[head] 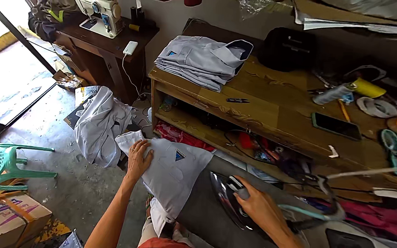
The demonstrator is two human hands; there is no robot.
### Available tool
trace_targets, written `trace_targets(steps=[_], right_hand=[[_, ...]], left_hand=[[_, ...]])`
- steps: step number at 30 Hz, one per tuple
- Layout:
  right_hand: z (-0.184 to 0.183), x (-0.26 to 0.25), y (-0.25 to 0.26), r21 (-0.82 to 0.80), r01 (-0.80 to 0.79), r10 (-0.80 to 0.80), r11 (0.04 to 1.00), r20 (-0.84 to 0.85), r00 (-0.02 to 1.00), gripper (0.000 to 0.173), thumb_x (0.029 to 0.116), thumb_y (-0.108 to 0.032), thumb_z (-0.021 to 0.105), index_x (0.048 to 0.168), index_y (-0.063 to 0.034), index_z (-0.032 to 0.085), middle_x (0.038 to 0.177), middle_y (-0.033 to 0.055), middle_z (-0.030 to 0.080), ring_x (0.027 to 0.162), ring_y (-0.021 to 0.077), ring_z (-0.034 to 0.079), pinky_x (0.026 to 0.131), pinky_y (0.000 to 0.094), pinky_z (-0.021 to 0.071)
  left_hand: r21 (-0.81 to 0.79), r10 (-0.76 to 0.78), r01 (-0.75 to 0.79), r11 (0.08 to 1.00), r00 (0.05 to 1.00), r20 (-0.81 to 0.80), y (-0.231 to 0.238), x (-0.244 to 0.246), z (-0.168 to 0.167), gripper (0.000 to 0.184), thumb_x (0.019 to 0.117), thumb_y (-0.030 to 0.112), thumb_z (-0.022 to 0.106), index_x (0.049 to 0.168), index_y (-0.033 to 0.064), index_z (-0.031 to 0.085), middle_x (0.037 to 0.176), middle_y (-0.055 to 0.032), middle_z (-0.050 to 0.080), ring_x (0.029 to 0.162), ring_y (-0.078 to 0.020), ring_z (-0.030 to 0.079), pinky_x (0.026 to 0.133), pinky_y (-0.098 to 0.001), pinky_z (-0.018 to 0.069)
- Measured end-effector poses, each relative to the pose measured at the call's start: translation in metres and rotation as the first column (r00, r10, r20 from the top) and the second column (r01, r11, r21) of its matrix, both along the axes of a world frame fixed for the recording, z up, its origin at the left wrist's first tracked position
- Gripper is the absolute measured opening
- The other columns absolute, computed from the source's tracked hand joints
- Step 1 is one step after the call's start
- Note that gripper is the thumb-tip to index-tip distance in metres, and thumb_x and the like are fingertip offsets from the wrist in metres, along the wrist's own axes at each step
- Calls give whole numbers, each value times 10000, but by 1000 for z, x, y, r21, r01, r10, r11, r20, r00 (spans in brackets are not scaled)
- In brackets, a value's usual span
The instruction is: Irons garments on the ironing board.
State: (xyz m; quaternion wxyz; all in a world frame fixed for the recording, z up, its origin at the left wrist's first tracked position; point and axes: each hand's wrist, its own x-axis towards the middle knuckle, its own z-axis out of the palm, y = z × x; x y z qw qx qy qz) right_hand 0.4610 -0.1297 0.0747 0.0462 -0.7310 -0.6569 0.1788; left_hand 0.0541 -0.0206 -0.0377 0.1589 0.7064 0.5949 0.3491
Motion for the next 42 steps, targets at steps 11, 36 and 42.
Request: trace_targets(steps=[11, 36, 42], right_hand=[[12, 78, -31, 258, 102, -94, 961, -42, 995, 899, 828, -676, 661, 1507, -109, 503, 1149, 317, 646, 975, 533, 632, 806, 725, 468], [-48, -160, 103, -146, -457, 354, 877, -445, 822, 337, 945, -28, 539, 1250, -37, 682, 1025, 194, 708, 932, 325, 688, 858, 504, 540], [-44, -170, 108, -164, -565, 530, 808, -216, 820, 250, 961, -57, 531, 1151, -18, 688, 1112, 217, 660, 1070, 377, 655, 866, 544, 524]], left_hand=[[-131, -416, 395, 909, 871, -261, -23, 69, 33, 330, 977, 127, 529, 1208, 192, 756, 1209, -61, 722, 1160, -309, 641, 943, -496, 519], [-131, 63, -57, 990, 997, 43, -80, 83, 14, 188, 937, 209, 664, 1001, 69, 773, 962, -101, 735, 963, -285, 689, 898, -458, 556], [-95, 116, -112, 989, 992, 41, -79, 91, 9, 178, 934, 247, 674, 944, 110, 786, 920, -73, 727, 937, -269, 677, 879, -445, 546]])
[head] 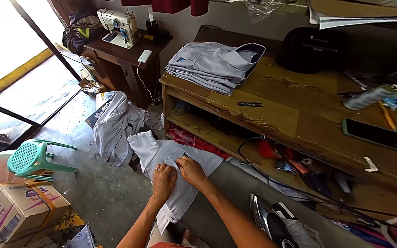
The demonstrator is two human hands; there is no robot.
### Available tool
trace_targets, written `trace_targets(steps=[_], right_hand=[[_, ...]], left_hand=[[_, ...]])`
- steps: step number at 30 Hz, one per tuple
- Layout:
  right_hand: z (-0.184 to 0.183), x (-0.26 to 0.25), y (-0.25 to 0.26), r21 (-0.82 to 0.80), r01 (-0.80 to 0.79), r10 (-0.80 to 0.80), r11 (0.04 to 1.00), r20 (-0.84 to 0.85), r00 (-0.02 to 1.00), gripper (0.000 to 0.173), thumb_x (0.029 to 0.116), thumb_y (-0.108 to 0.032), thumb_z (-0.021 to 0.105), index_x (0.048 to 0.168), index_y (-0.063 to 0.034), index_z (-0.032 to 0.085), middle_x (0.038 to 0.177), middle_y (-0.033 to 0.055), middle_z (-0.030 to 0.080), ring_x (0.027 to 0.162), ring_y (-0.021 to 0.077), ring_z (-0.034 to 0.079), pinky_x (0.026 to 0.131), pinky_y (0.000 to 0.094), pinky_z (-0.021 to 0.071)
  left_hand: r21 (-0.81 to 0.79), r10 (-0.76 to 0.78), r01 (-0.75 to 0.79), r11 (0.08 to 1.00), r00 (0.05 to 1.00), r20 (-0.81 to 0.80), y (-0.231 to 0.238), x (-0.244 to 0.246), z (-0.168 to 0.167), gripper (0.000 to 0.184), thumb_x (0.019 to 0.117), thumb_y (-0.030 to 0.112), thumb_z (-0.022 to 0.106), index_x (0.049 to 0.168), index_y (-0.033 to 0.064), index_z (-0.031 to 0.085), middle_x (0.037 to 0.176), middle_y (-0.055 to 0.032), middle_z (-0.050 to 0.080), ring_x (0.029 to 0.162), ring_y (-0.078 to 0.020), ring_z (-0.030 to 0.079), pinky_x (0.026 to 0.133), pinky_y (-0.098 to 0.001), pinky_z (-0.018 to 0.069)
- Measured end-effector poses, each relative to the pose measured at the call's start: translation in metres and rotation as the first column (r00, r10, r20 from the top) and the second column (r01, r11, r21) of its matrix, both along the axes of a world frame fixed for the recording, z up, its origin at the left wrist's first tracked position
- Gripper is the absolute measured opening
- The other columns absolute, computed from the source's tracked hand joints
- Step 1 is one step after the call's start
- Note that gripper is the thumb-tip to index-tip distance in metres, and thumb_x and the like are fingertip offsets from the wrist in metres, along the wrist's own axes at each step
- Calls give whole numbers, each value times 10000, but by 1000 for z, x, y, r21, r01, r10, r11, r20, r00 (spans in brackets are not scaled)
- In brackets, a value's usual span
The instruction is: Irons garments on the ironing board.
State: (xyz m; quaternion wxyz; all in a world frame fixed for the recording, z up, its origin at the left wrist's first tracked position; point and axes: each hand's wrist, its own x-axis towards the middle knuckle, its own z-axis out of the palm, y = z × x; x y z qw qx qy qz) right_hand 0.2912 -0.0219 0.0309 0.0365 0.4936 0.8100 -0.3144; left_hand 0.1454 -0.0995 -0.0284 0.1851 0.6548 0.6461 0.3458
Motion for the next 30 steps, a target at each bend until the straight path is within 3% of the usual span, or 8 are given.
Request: trace_targets(steps=[3, 7, 14, 17, 21, 25, 30], right_hand=[[-2, 1, 0, 31, -30, 31, 999, -19, 999, 224, 973, -48, 509, 1104, 19, 678, 1083, 226, 674, 1056, 383, 665, 879, 539, 519], [-7, 9, -1, 32, 32, -24, 999, -236, 971, 204, 948, -15, 530, 1048, 56, 693, 991, 230, 702, 983, 376, 689, 891, 525, 520], [-12, 12, -3, -139, 199, -239, 970, -405, 883, 179, 930, -38, 584, 1031, 2, 727, 921, 126, 730, 863, 214, 699, 825, 413, 547], [-12, 9, -8, -171, 268, -316, 948, -427, 847, 213, 935, -30, 580, 1111, 8, 694, 966, 129, 735, 876, 205, 713, 839, 395, 568], [-3, 4, -9, -277, 378, -464, 884, -405, 788, 446, 908, -131, 729, 1311, 5, 594, 986, 129, 753, 855, 209, 737, 845, 401, 589], [-1, -3, -14, -315, 523, -610, 792, -358, 707, 506, 876, -29, 741, 1348, 38, 572, 1053, 185, 744, 916, 272, 737, 889, 459, 580], [-4, -11, -19, -366, 634, -730, 682, -400, 554, 454, 850, 15, 755, 1277, 83, 619, 1010, 247, 720, 847, 320, 703, 799, 503, 574]], left_hand=[[7, 24, -24, 1000, 1000, 21, 4, 4, 1, 169, 932, 221, 672, 937, 109, 798, 928, -68, 744, 949, -272, 685, 898, -458, 539], [2, 20, -20, 1000, 998, 62, 6, 5, 2, 164, 938, 190, 668, 948, 91, 799, 949, -82, 751, 964, -281, 686, 902, -467, 531], [-17, 1, 1, 1000, 992, 124, 6, 4, 9, 162, 931, 141, 655, 954, 55, 790, 962, -109, 750, 989, -298, 685, 931, -459, 537], [-2, 7, -7, 1000, 999, 51, 9, 7, 13, 159, 922, 145, 656, 930, 55, 787, 935, -105, 746, 970, -300, 689, 914, -455, 544], [75, 23, -18, 997, 997, -68, 11, 13, 14, 167, 926, 132, 640, 890, 33, 770, 900, -123, 732, 936, -318, 693, 877, -456, 560], [128, 40, -27, 991, 995, -96, 7, 19, 14, 163, 926, 123, 637, 876, 36, 767, 890, -121, 731, 923, -322, 700, 850, -457, 571], [168, 75, -55, 984, 991, -113, 8, 22, 19, 138, 921, 105, 644, 882, 43, 760, 916, -113, 738, 945, -303, 706, 866, -448, 579]])
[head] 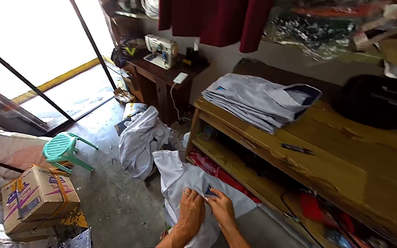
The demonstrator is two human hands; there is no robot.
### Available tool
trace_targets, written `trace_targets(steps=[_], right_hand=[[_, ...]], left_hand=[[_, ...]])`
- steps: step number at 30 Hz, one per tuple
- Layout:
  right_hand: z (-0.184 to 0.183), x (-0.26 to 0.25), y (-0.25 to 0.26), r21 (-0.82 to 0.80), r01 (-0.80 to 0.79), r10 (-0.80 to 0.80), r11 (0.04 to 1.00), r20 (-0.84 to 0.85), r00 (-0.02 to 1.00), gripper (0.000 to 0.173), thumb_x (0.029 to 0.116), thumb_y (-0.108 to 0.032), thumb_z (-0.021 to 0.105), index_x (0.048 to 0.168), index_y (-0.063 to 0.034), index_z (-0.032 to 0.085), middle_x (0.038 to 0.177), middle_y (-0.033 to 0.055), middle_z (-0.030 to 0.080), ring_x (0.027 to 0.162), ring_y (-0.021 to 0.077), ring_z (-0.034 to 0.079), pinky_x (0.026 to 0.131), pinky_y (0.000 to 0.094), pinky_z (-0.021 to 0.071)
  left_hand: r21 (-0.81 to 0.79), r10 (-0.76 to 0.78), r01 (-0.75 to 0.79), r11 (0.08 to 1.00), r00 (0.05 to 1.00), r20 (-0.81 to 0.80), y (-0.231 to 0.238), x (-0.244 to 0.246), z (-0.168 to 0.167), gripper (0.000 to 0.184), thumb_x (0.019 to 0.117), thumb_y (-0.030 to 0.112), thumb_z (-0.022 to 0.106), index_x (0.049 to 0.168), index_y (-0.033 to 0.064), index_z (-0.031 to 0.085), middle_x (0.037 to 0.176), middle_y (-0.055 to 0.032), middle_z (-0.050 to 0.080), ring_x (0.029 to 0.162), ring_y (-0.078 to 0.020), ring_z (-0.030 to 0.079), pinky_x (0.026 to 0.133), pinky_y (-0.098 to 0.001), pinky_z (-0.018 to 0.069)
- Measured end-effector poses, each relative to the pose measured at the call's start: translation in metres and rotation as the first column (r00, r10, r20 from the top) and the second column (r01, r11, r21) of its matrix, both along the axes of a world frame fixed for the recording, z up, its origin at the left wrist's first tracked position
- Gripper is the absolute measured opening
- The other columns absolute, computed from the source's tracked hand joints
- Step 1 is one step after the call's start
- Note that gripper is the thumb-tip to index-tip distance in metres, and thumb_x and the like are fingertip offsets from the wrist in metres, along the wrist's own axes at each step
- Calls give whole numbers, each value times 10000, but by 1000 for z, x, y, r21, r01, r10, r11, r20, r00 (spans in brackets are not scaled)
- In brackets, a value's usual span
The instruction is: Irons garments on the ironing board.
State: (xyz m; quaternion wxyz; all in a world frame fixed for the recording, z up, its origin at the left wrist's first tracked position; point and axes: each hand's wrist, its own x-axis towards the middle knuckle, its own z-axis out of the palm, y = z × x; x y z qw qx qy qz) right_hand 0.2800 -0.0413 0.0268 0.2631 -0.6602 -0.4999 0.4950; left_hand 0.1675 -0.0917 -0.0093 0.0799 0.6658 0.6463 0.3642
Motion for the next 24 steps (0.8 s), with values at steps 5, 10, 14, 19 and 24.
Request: trace_targets(steps=[5, 10, 14, 19, 24], right_hand=[[0, -5, -3, -11, 51, -51, 999, -4, 999, 431, 855, 77, 709, 1270, 113, 599, 981, 248, 709, 843, 298, 677, 779, 469, 550], [4, -6, -9, 19, 34, -33, 999, -16, 999, 417, 863, 84, 680, 1263, 140, 577, 982, 250, 705, 860, 269, 679, 810, 441, 548], [3, -5, -11, 63, -5, 4, 998, 4, 1000, 390, 863, 83, 662, 1239, 139, 575, 926, 220, 695, 837, 259, 666, 804, 448, 543], [3, -7, -12, 83, -36, 32, 996, 40, 999, 385, 870, 77, 653, 1243, 132, 570, 947, 222, 699, 870, 284, 673, 823, 471, 539], [4, -7, -11, 72, -31, 30, 997, 15, 999, 382, 876, 91, 650, 1246, 129, 560, 953, 218, 696, 858, 261, 670, 810, 446, 539]], left_hand=[[-63, -7, 9, 998, 999, 39, 0, -3, 5, 154, 946, 115, 622, 901, 42, 749, 906, -121, 732, 932, -304, 709, 861, -454, 575], [-216, 29, 32, 976, 962, 270, -5, -6, 15, 172, 957, 139, 643, 967, -5, 737, 934, -177, 732, 971, -348, 712, 911, -494, 560], [-197, 21, 32, 980, 965, 261, -7, -5, 12, 170, 953, 132, 635, 969, 4, 745, 952, -170, 737, 988, -340, 710, 916, -479, 563], [-275, -11, 82, 958, 968, 252, -6, -8, 16, 200, 977, 138, 606, 1033, -30, 699, 992, -207, 721, 1021, -366, 699, 946, -491, 545], [-244, -55, 122, 962, 963, 264, -6, -12, 11, 209, 996, 138, 591, 1039, -36, 697, 1001, -213, 717, 1024, -365, 699, 947, -480, 549]])
